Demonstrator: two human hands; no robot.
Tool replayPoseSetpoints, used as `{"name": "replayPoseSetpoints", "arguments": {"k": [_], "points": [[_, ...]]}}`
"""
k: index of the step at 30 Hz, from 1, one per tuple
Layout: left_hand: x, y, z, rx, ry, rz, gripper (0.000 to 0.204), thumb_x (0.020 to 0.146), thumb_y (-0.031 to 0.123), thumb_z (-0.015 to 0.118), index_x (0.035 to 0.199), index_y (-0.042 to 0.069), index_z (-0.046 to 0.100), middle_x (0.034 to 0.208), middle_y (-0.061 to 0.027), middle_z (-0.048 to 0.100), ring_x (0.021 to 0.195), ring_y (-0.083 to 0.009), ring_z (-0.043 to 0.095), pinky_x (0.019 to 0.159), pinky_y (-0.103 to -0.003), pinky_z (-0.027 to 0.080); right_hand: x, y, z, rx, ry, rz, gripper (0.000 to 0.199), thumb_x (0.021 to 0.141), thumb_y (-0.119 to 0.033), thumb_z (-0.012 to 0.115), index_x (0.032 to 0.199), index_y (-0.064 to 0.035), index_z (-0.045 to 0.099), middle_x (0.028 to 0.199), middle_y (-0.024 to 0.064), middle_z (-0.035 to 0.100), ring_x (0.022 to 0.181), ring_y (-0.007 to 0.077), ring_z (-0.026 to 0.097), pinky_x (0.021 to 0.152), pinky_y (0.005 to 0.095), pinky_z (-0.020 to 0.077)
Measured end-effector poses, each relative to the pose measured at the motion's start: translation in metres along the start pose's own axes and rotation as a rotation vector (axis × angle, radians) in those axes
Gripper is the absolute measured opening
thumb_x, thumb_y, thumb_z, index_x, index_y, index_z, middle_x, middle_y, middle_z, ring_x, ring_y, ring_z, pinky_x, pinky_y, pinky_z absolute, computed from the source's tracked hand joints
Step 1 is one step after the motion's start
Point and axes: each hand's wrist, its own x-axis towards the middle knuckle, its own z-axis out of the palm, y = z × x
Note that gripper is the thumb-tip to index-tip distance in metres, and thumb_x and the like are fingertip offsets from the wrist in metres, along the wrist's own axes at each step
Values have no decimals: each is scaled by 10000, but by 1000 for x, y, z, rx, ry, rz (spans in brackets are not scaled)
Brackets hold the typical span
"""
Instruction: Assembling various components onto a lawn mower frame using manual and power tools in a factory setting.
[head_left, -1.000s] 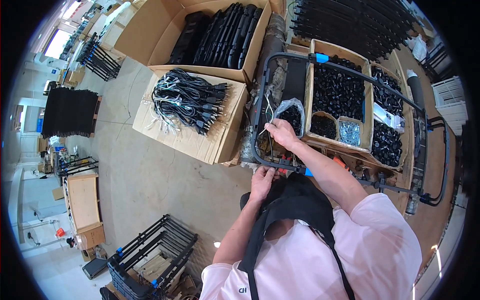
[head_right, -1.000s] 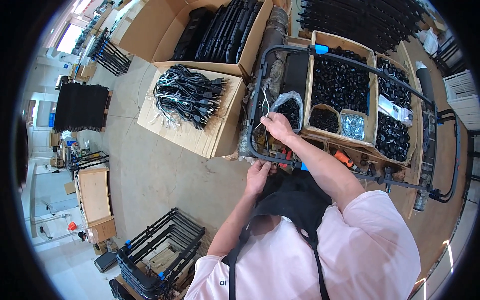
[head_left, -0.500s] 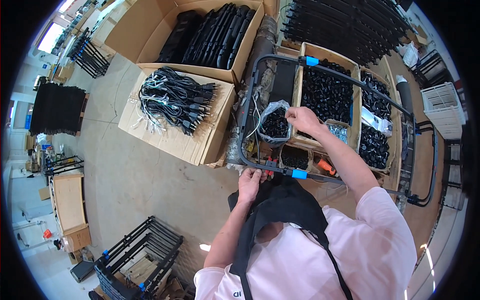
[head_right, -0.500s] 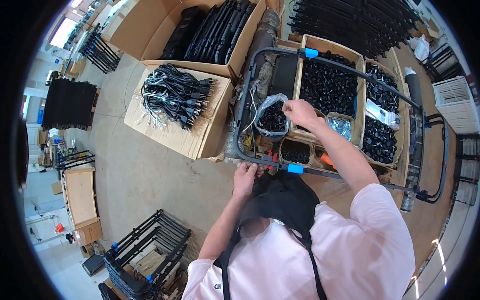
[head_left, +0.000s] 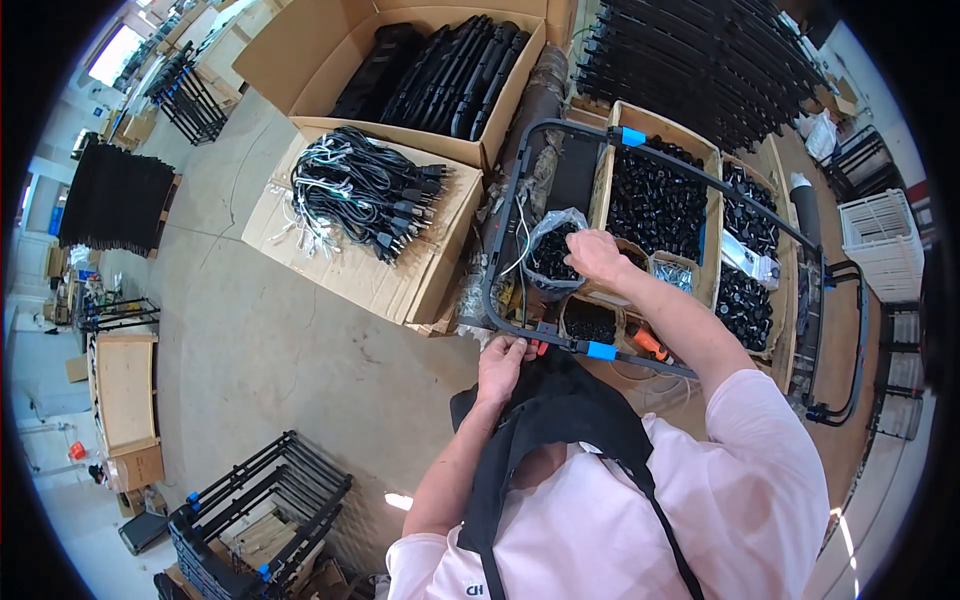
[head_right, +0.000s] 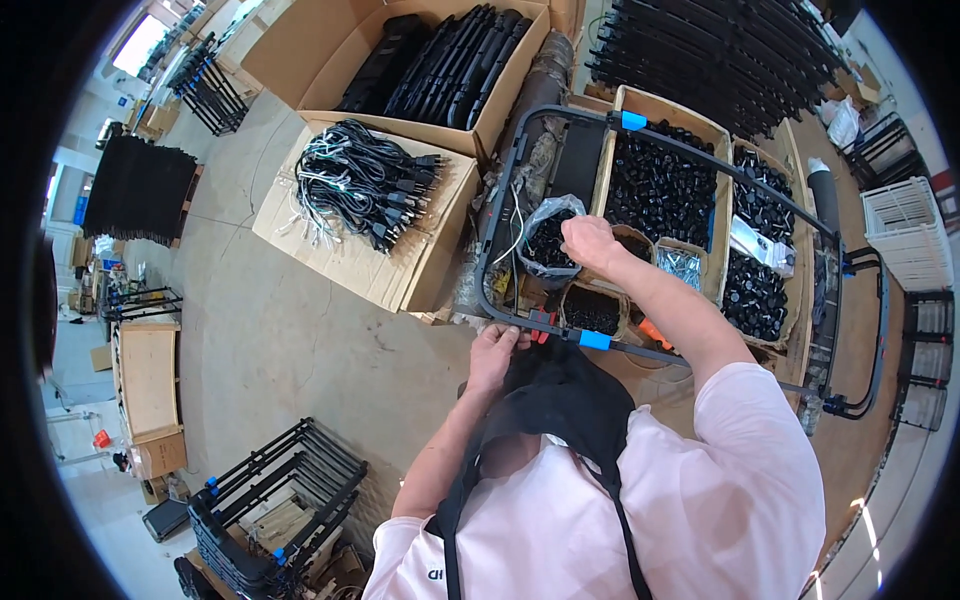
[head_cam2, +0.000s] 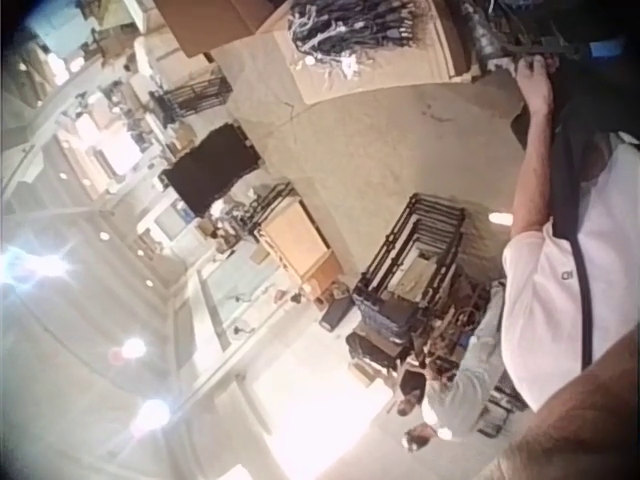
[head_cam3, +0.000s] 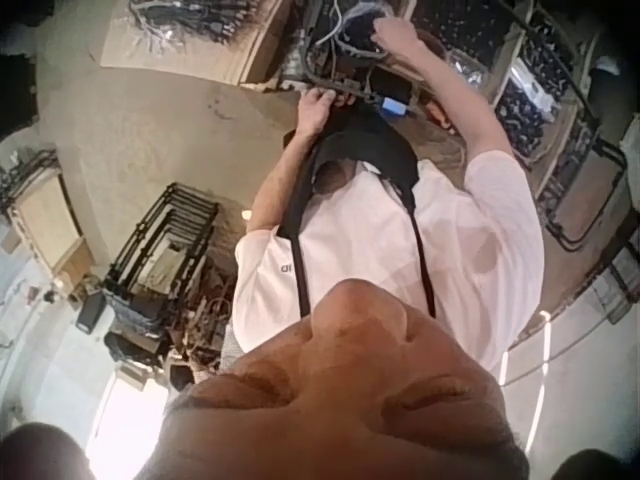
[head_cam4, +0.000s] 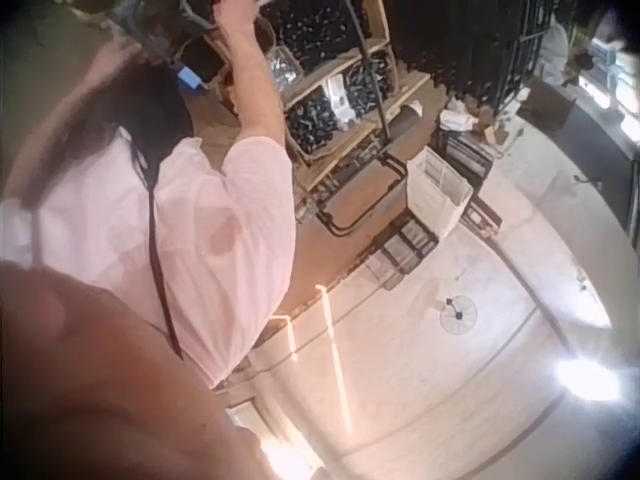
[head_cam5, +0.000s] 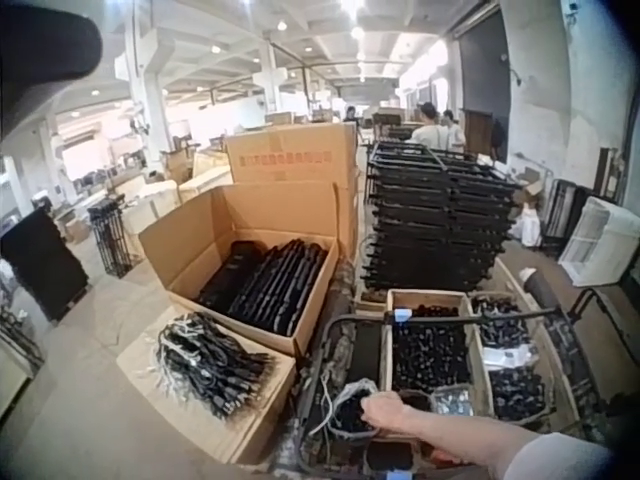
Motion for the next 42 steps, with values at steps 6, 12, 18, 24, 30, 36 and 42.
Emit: {"name": "replayPoseSetpoints", "arguments": {"k": [6, 12, 18, 24, 30, 36, 42], "points": [[-2, -2, -5, 11, -2, 3, 172, 1065, 146, 621, 1064, -21, 662, 1003, -116, 767, 880, -166, 721, 824, -292, 569, 7, 10, -10, 337, -89, 202, 275, 818, -309, 796, 961, -75, 765, 910, 153, 765, 872, 338, 745, 801, 452, 587], [-1, 0, -5, 21, -31, 0, 163, 1065, 147, 621, 1053, -11, 659, 1004, -114, 772, 867, -155, 714, 806, -288, 559, 4, 23, -14, 1110, -107, 418, 280, 847, -220, 721, 1038, -17, 737, 816, 51, 713, 636, 134, 643, 581, 304, 519], [2, -5, -7, -15, -50, 22, 163, 1067, 144, 614, 1050, -13, 656, 1002, -111, 763, 863, -161, 710, 811, -302, 564, -15, 10, -28, 1501, -55, 502, 277, 936, -123, 650, 1195, -26, 668, 890, 50, 707, 675, 109, 648, 573, 249, 515], [5, -5, -3, 27, -51, 27, 168, 1066, 133, 609, 1055, -29, 651, 990, -116, 751, 855, -170, 705, 814, -313, 571, -49, -7, -30, 1420, -7, 456, 317, 999, -171, 657, 1245, 26, 617, 1042, 118, 729, 818, 132, 704, 631, 253, 549], [5, -6, -11, 65, -29, 44, 165, 1062, 127, 608, 1053, -30, 657, 970, -98, 741, 844, -160, 691, 814, -313, 571, -117, -76, -64, 1644, -58, 427, 360, 1047, -211, 657, 1326, -2, 566, 1088, 136, 731, 871, 160, 715, 756, 281, 584], [5, 4, -18, 263, -27, 24, 207, 1040, 182, 658, 1073, -20, 688, 929, -67, 742, 843, -143, 677, 806, -307, 548, -192, -115, -24, 1805, -283, 492, 277, 1034, -182, 697, 1244, -10, 642, 989, 70, 720, 819, 138, 702, 741, 273, 582], [13, 5, -24, 170, -93, -73, 257, 1034, 225, 691, 1131, -12, 674, 947, -78, 739, 824, -141, 683, 759, -291, 559, -204, -138, 74, 2098, -224, 815, 216, 1045, -203, 687, 1189, -45, 656, 1007, 52, 710, 843, 142, 671, 725, 287, 559]]}}
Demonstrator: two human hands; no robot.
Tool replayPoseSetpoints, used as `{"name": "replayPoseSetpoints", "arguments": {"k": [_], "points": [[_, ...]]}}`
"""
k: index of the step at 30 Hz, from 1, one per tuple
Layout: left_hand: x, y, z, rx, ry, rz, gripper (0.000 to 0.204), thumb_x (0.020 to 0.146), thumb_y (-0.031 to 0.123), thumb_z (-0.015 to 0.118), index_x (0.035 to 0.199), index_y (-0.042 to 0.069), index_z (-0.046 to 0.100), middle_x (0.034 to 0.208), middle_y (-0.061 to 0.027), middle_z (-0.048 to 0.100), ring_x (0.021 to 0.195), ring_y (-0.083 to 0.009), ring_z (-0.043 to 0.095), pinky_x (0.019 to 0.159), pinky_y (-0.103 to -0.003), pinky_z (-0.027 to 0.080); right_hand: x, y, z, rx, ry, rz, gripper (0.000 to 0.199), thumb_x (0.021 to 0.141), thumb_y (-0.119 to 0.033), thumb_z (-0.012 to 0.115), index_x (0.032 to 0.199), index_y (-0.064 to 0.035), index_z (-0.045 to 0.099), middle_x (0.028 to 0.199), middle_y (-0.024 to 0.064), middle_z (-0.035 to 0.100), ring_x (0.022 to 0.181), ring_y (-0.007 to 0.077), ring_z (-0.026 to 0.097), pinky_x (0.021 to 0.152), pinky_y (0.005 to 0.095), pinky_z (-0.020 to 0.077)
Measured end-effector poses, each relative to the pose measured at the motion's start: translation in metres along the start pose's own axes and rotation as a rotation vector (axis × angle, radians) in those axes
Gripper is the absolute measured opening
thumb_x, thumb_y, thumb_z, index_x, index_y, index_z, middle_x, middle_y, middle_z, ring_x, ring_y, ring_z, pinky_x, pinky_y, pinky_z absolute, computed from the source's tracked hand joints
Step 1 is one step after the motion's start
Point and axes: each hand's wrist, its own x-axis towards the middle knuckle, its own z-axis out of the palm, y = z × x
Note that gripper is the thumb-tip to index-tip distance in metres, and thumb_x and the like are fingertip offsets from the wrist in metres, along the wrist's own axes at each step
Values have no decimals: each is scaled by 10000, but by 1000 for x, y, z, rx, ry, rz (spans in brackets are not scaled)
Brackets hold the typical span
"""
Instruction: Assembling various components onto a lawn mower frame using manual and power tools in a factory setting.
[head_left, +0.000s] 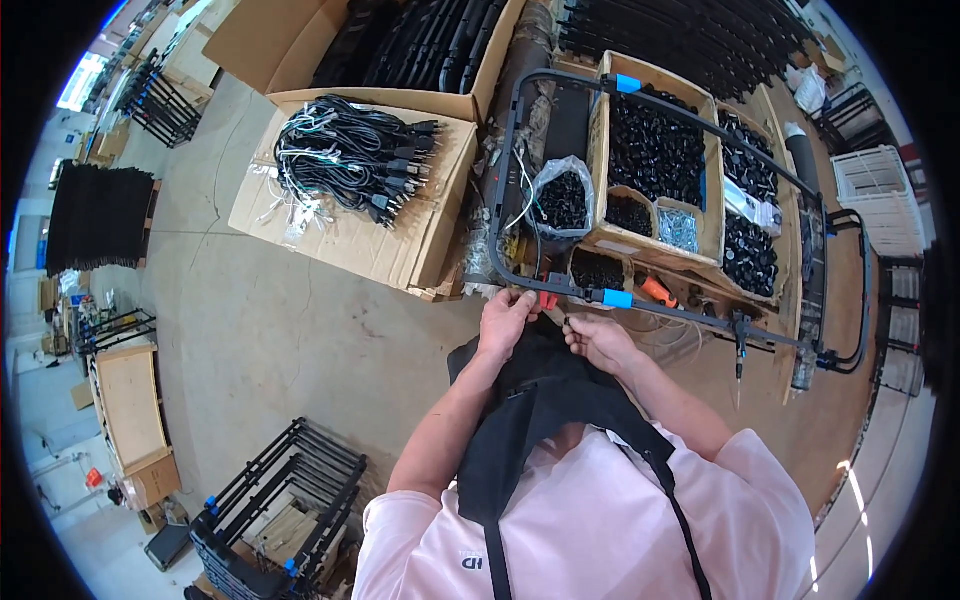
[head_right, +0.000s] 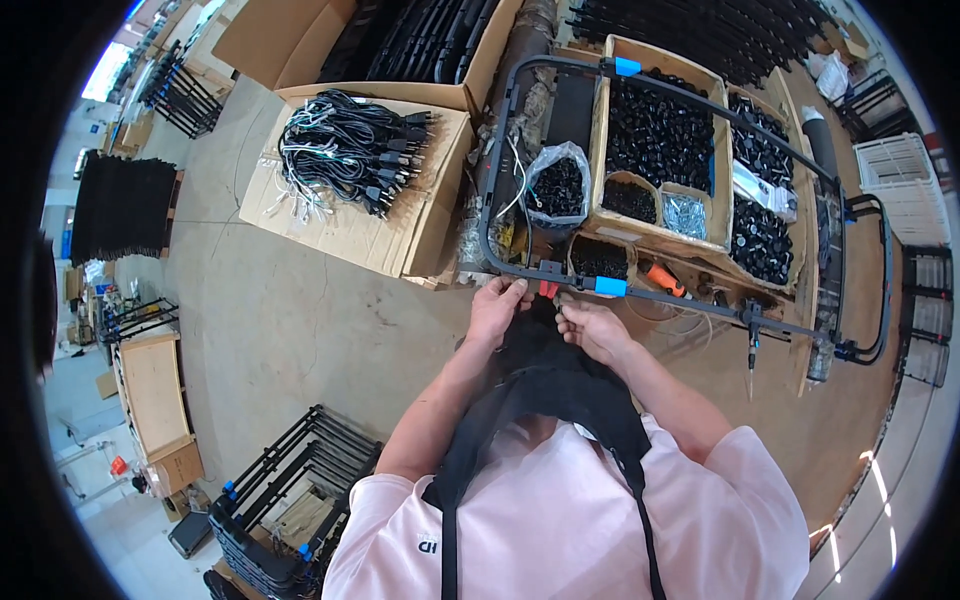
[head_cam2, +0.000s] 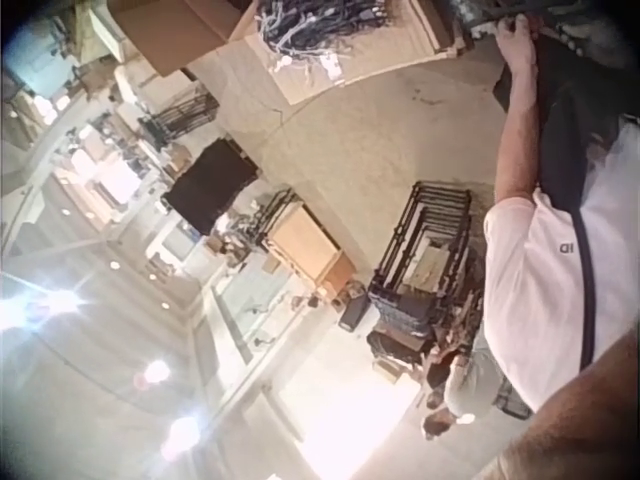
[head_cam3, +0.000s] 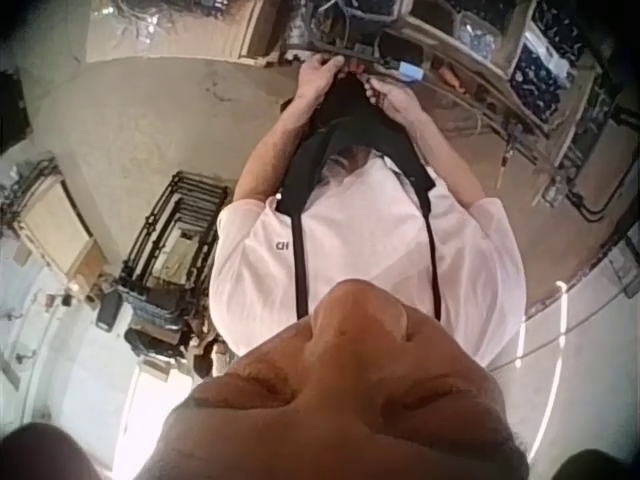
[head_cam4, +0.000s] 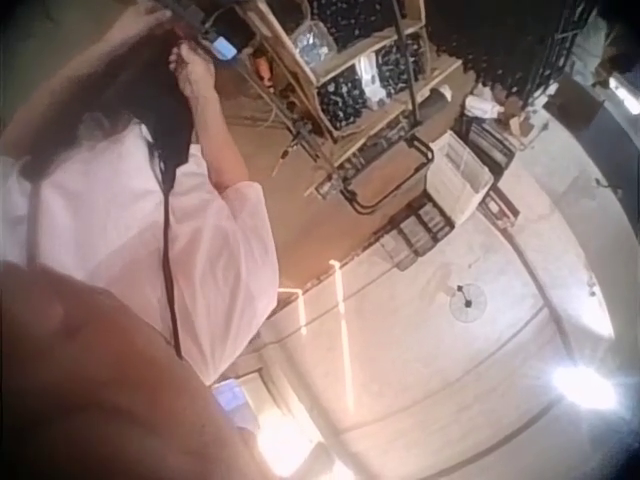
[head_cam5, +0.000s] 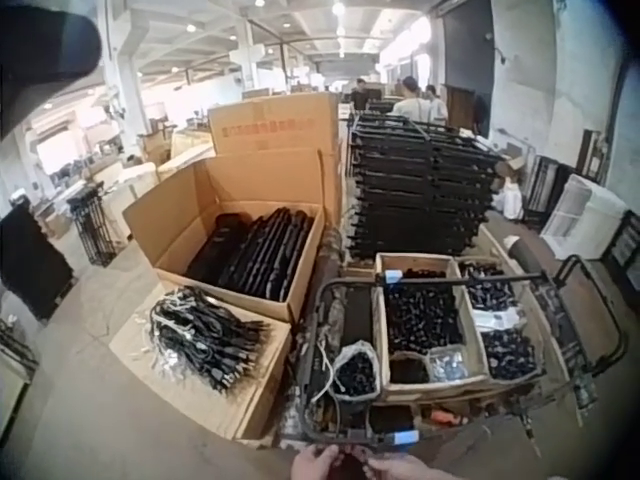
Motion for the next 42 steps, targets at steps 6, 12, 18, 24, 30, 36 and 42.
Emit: {"name": "replayPoseSetpoints", "arguments": {"k": [6, 12, 18, 24, 30, 36, 42], "points": [[7, 2, -9, -49, -8, -121, 240, 1009, 221, 720, 1103, 2, 692, 916, -62, 738, 746, -120, 686, 655, -271, 558, 62, 15, 46, 132, 14, -88, 144, 1050, -251, 663, 1026, -121, 719, 897, 4, 686, 792, 126, 599, 687, 292, 425], [2, 27, -9, -72, -94, -216, 206, 1026, 246, 699, 1046, 41, 701, 866, -35, 731, 713, -117, 683, 641, -270, 559, 72, 22, 52, 222, -20, -142, 160, 1056, -258, 642, 1037, -119, 718, 891, 10, 687, 783, 149, 590, 702, 303, 422], [-3, 20, -16, -23, -165, -257, 249, 1056, 302, 665, 1040, 56, 706, 861, -27, 727, 708, -112, 660, 645, -265, 534, 59, 23, 56, 161, -22, -138, 201, 1067, -255, 628, 1169, -100, 707, 915, -5, 681, 787, 137, 594, 723, 294, 453], [-13, -2, -31, 128, -206, -165, 320, 1059, 334, 641, 993, 33, 725, 810, -35, 720, 650, -113, 616, 601, -278, 495, 10, -27, 80, -656, 67, -227, 281, 1032, -259, 641, 1209, -66, 743, 877, 42, 738, 660, 204, 635, 649, 363, 519], [-27, -4, -28, 384, -106, 125, 328, 1037, 310, 611, 1090, 6, 720, 905, -139, 747, 817, -258, 697, 772, -394, 549, 1, -84, 121, -1669, -33, -803, 280, 940, -151, 585, 1150, -66, 750, 1090, 147, 748, 1064, 371, 715, 894, 475, 569], [-24, -27, -40, 358, -107, 254, 314, 1048, 215, 560, 1237, -9, 673, 987, -111, 713, 904, -251, 651, 825, -387, 523, 20, -101, 157, -2230, -460, -537, 218, 892, -122, 674, 1090, -32, 651, 1087, 177, 720, 1072, 366, 712, 888, 479, 573], [-33, 1, -49, 288, -264, 140, 342, 1024, 189, 564, 1275, -15, 676, 932, -98, 707, 841, -211, 647, 809, -378, 539, 35, -112, 143, -2337, -701, -774, 258, 866, -126, 704, 1099, -30, 647, 1087, 173, 681, 1093, 379, 691, 915, 471, 569]]}}
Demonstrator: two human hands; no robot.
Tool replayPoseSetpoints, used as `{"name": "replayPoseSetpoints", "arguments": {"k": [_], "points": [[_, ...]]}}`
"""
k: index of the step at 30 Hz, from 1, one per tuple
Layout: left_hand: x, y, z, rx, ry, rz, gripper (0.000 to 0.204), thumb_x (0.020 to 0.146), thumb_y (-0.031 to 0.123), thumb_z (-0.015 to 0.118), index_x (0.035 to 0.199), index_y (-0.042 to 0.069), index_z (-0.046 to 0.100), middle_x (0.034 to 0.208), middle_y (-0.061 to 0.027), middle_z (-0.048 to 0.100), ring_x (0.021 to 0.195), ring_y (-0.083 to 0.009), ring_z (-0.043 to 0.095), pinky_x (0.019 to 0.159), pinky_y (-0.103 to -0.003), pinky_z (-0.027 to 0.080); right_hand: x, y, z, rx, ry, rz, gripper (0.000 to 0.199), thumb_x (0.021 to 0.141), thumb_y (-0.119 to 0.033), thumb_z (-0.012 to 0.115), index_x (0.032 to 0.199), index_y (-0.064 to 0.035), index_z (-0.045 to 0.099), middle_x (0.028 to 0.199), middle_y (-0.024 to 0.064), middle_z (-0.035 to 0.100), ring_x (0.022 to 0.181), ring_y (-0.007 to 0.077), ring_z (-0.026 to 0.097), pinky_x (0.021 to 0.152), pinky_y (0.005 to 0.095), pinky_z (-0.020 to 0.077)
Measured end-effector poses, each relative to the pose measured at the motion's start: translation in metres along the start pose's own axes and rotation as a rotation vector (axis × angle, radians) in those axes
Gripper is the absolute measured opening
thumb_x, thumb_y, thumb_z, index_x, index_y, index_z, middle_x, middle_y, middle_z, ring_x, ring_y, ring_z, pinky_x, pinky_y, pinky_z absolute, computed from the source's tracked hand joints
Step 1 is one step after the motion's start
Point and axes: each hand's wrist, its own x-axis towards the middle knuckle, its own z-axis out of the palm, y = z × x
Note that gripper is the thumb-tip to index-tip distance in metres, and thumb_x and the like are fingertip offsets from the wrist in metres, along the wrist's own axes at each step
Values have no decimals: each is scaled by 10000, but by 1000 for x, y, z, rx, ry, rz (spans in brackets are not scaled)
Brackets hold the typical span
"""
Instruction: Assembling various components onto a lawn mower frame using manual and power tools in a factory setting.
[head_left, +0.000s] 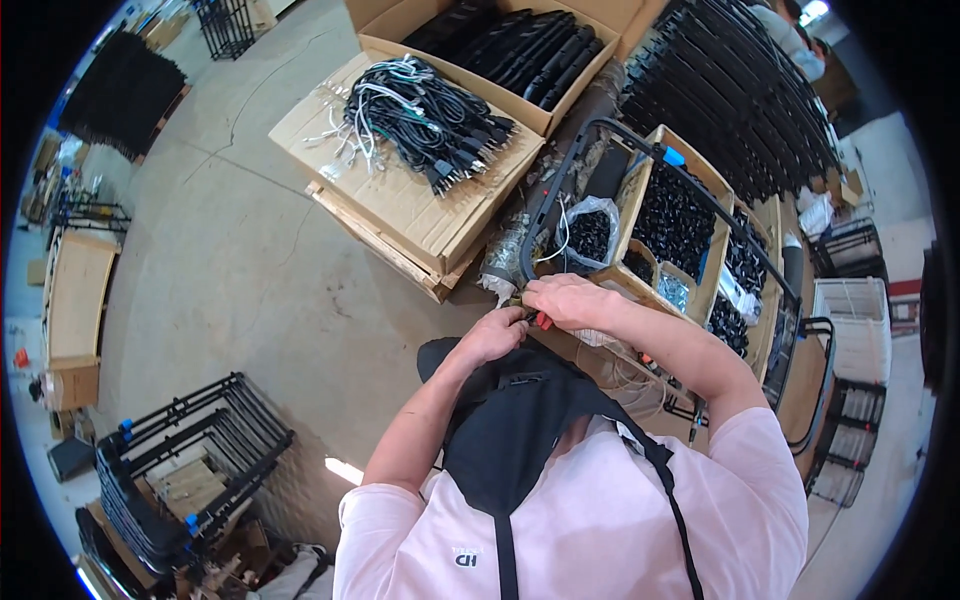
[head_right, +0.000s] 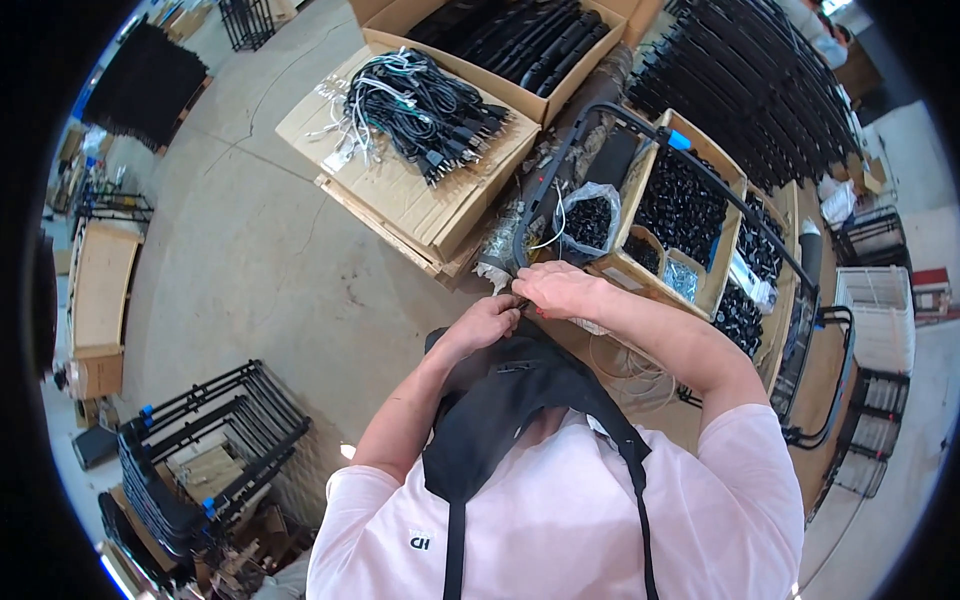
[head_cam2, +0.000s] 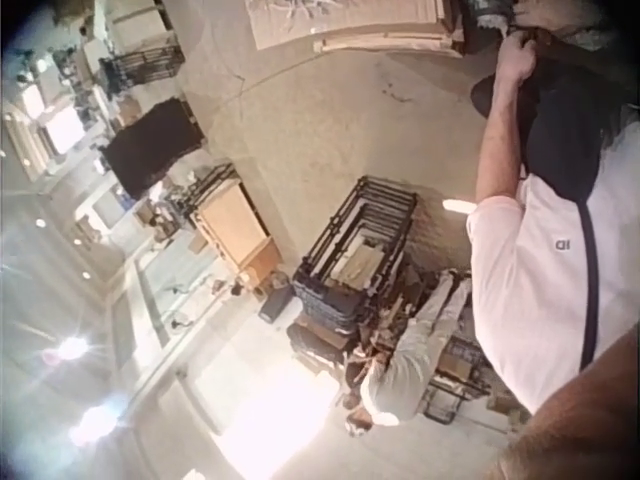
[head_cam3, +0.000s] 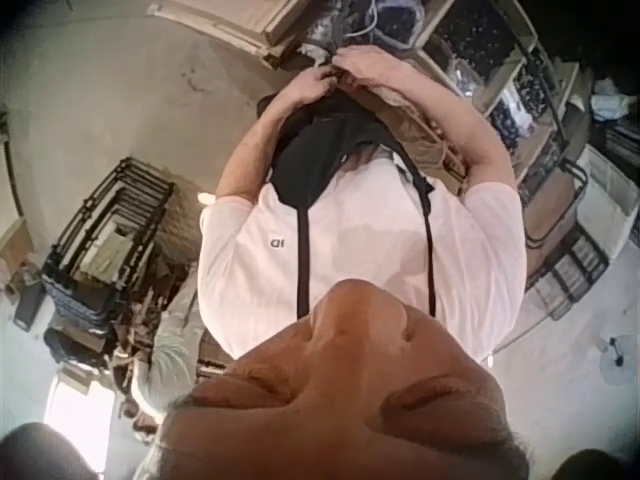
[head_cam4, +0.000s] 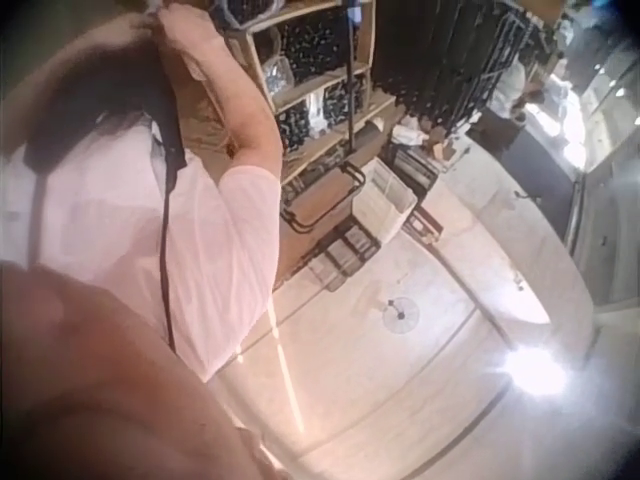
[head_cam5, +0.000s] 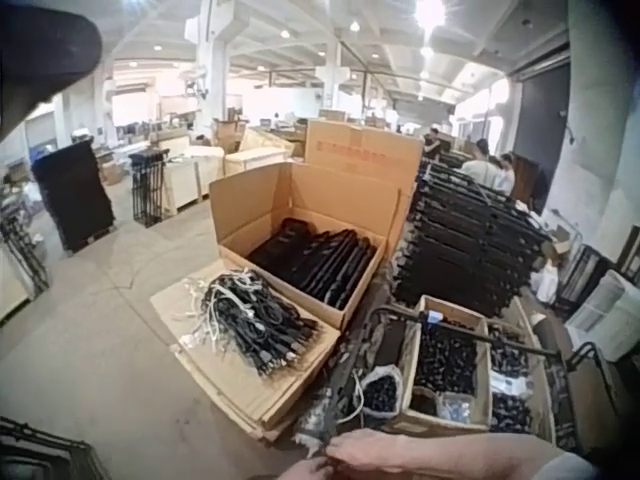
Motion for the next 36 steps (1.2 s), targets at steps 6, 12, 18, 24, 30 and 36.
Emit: {"name": "replayPoseSetpoints", "arguments": {"k": [6, 12, 18, 24, 30, 36], "points": [[-5, -2, -4, -15, 67, -24, 311, 1007, 170, 572, 1221, -17, 700, 888, -65, 684, 817, -170, 610, 772, -351, 512, -14, -10, 5, 35, 97, 73, 236, 911, -130, 681, 1116, -22, 634, 1127, 173, 646, 1115, 389, 667, 941, 467, 558], [-3, -9, -2, -111, 68, -37, 260, 1014, 170, 578, 1151, 2, 722, 853, -5, 637, 785, -120, 557, 718, -308, 475, -18, -1, 17, 247, 302, 35, 198, 903, -121, 730, 1048, -11, 651, 990, 152, 648, 973, 362, 680, 823, 452, 560], [-1, -4, -3, -138, 52, -71, 179, 1035, 163, 586, 1030, 35, 711, 831, 35, 601, 742, -79, 520, 663, -262, 447, -16, 1, 18, 339, 430, -24, 176, 869, -109, 749, 1020, -43, 691, 970, 136, 644, 954, 354, 675, 829, 447, 558], [0, -5, -3, -133, 54, -84, 164, 1025, 159, 591, 958, 50, 694, 818, 39, 595, 725, -72, 514, 638, -255, 435, -10, 7, 14, 302, 408, -156, 173, 865, -86, 739, 1029, -53, 698, 970, 108, 636, 965, 319, 678, 821, 421, 563], [-1, -1, -5, -74, 66, -92, 197, 986, 189, 593, 929, 26, 687, 807, -9, 624, 746, -125, 553, 678, -306, 457, -3, 11, 9, 315, 314, -169, 166, 870, -90, 730, 1013, -36, 665, 995, 123, 636, 993, 340, 671, 858, 443, 554], [1, 2, -2, -95, 91, -98, 224, 984, 196, 590, 968, 3, 702, 821, -17, 624, 778, -135, 554, 713, -315, 462, -1, 7, 5, 287, 209, -100, 153, 894, -101, 699, 981, -14, 607, 1015, 157, 626, 1015, 375, 659, 877, 472, 538]]}}
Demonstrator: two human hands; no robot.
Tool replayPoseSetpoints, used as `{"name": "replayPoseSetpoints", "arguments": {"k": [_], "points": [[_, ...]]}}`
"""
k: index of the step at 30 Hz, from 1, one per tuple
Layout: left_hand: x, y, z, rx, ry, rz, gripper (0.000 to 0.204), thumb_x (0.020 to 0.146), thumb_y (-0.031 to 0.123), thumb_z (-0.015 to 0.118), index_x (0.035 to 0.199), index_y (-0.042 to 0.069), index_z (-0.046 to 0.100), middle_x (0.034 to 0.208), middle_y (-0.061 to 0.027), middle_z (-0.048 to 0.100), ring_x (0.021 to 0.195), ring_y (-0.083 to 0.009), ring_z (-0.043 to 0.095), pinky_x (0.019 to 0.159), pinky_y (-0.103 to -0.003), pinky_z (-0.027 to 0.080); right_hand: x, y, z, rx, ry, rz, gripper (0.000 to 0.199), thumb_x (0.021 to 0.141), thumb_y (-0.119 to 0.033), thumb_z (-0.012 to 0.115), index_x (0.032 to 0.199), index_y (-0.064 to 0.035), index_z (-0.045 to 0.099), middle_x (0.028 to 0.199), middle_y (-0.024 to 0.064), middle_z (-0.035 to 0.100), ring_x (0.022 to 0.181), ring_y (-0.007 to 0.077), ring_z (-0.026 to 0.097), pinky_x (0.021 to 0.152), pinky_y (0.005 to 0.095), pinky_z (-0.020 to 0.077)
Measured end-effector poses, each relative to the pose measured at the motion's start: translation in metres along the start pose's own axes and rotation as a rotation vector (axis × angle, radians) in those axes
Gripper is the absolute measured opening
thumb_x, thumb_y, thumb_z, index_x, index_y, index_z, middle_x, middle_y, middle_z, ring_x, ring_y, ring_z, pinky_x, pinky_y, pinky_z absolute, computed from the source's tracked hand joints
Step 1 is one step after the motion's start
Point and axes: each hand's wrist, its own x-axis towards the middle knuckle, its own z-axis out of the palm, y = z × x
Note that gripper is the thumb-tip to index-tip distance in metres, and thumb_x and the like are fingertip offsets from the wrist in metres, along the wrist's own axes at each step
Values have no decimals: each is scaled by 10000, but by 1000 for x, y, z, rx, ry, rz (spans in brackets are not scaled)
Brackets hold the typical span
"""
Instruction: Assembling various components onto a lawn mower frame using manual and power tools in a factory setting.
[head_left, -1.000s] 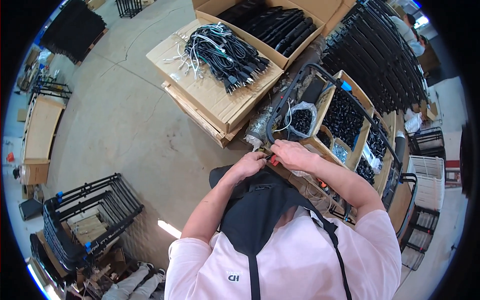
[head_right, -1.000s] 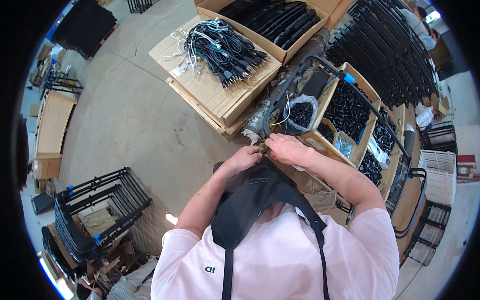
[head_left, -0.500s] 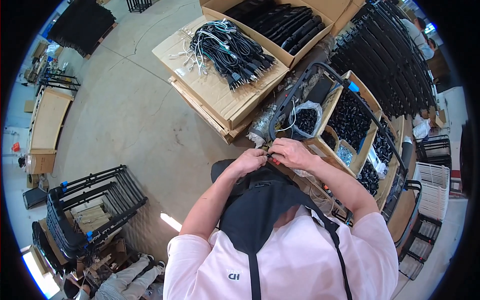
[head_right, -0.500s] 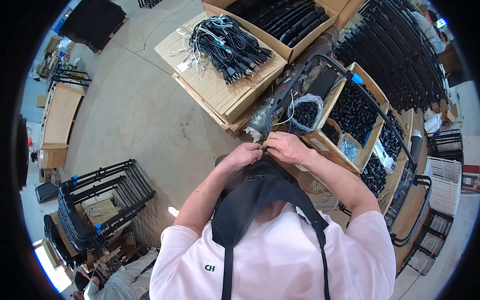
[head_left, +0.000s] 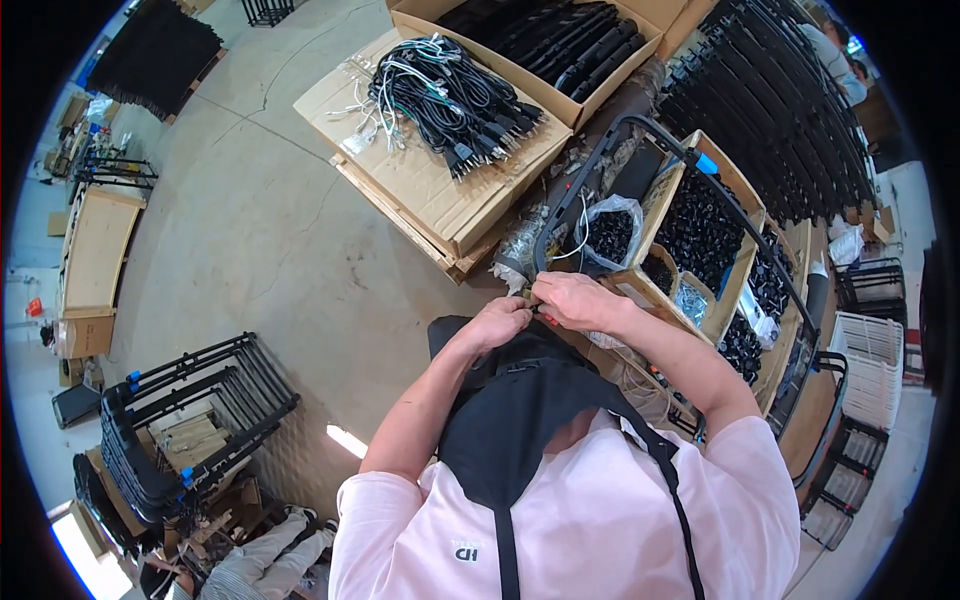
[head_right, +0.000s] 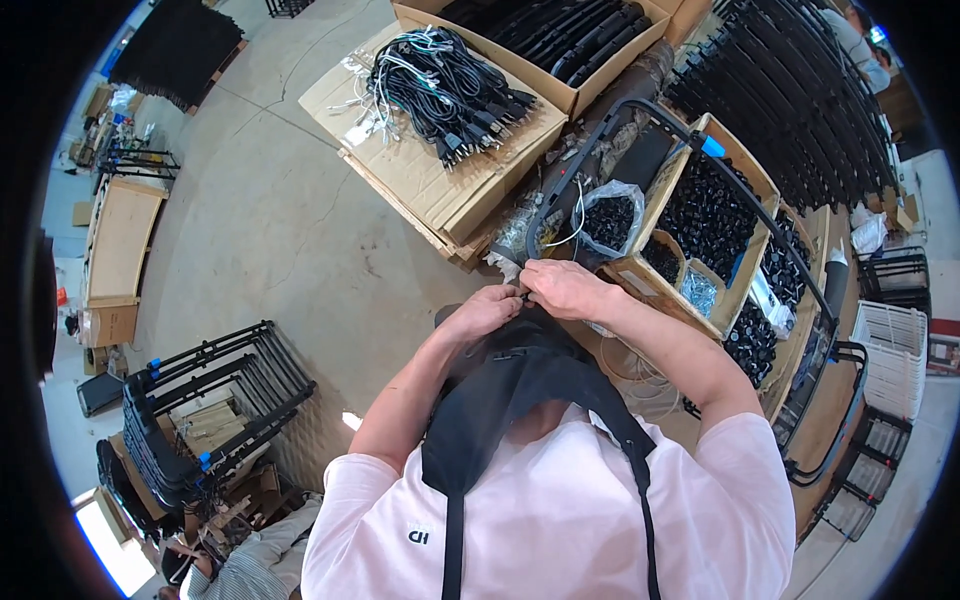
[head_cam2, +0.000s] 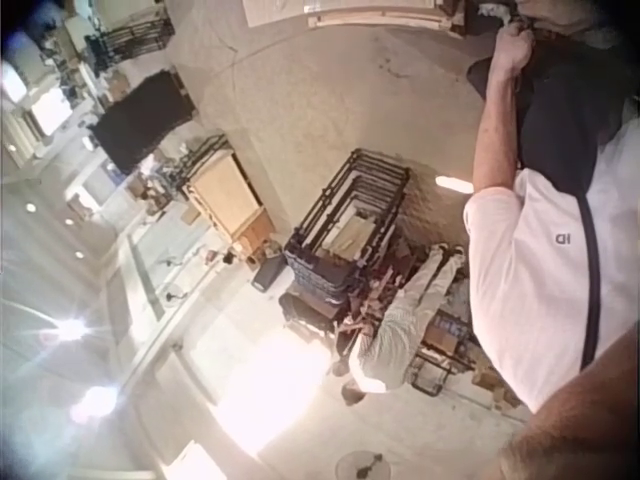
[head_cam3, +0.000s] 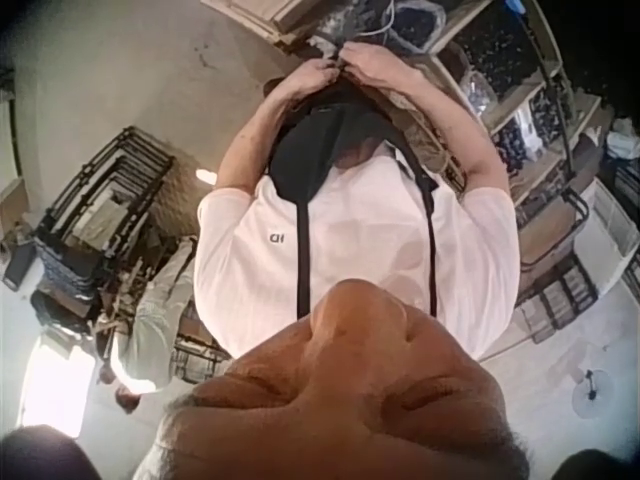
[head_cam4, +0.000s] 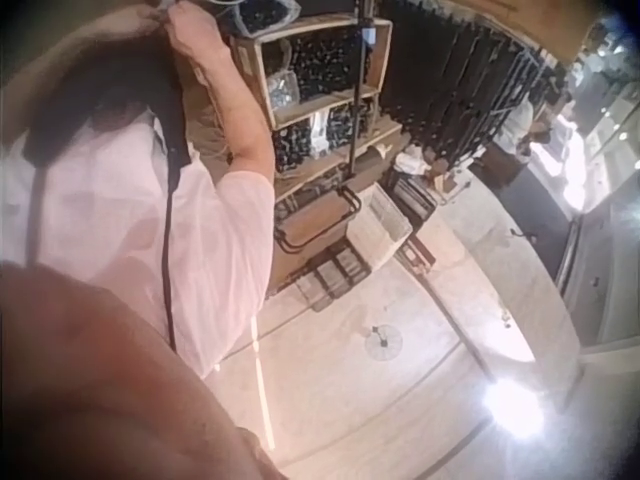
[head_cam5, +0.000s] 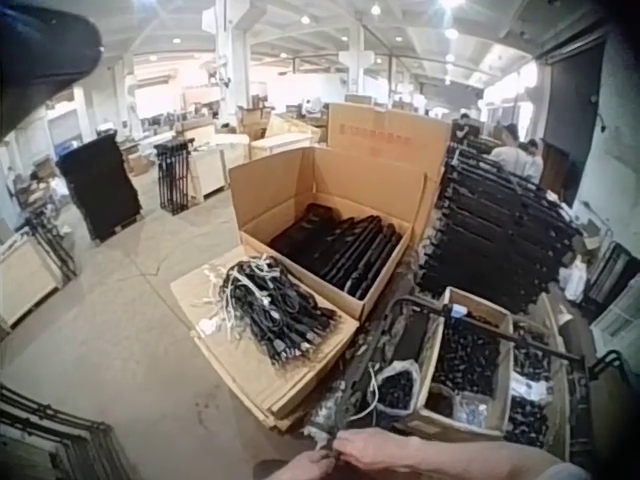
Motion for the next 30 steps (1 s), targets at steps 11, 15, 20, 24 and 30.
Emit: {"name": "replayPoseSetpoints", "arguments": {"k": [11, 15, 20, 24, 30], "points": [[12, -9, -6, -107, 1, -76, 296, 970, 220, 598, 1071, -1, 768, 872, -26, 687, 801, -117, 593, 742, -293, 497, -54, -53, 60, 309, 206, 584, 366, 940, -254, 717, 1217, -44, 604, 1069, 197, 704, 1038, 399, 696, 839, 497, 567], [17, -8, -5, -20, -25, -113, 304, 992, 223, 590, 1086, -17, 752, 857, -26, 683, 757, -112, 582, 727, -291, 504, -71, -25, 121, 252, 125, 1056, 553, 909, -397, 747, 1302, -34, 606, 1182, 239, 712, 1124, 433, 683, 950, 507, 555], [16, 2, -3, -55, -129, -104, 251, 1077, 208, 593, 1108, -1, 730, 846, -6, 660, 771, -90, 598, 729, -261, 514, -36, 53, 195, 186, 361, 1070, 657, 922, -497, 697, 1322, 11, 576, 1231, 300, 688, 1168, 466, 668, 1006, 531, 533], [19, -3, -7, -38, -182, -68, 278, 1103, 243, 588, 1170, 0, 706, 899, -22, 688, 811, -103, 634, 770, -270, 540, 12, 85, 189, 273, 373, 1493, 584, 941, -515, 653, 1235, -11, 614, 1308, 268, 677, 1219, 424, 668, 1005, 512, 538], [36, -2, 26, -108, -277, -67, 280, 1108, 253, 581, 1182, 10, 699, 907, -11, 689, 795, -94, 634, 747, -267, 531, -26, 123, 255, 404, 576, 1496, 386, 955, -423, 641, 939, -37, 659, 1040, 185, 754, 879, 310, 751, 747, 433, 576]]}}
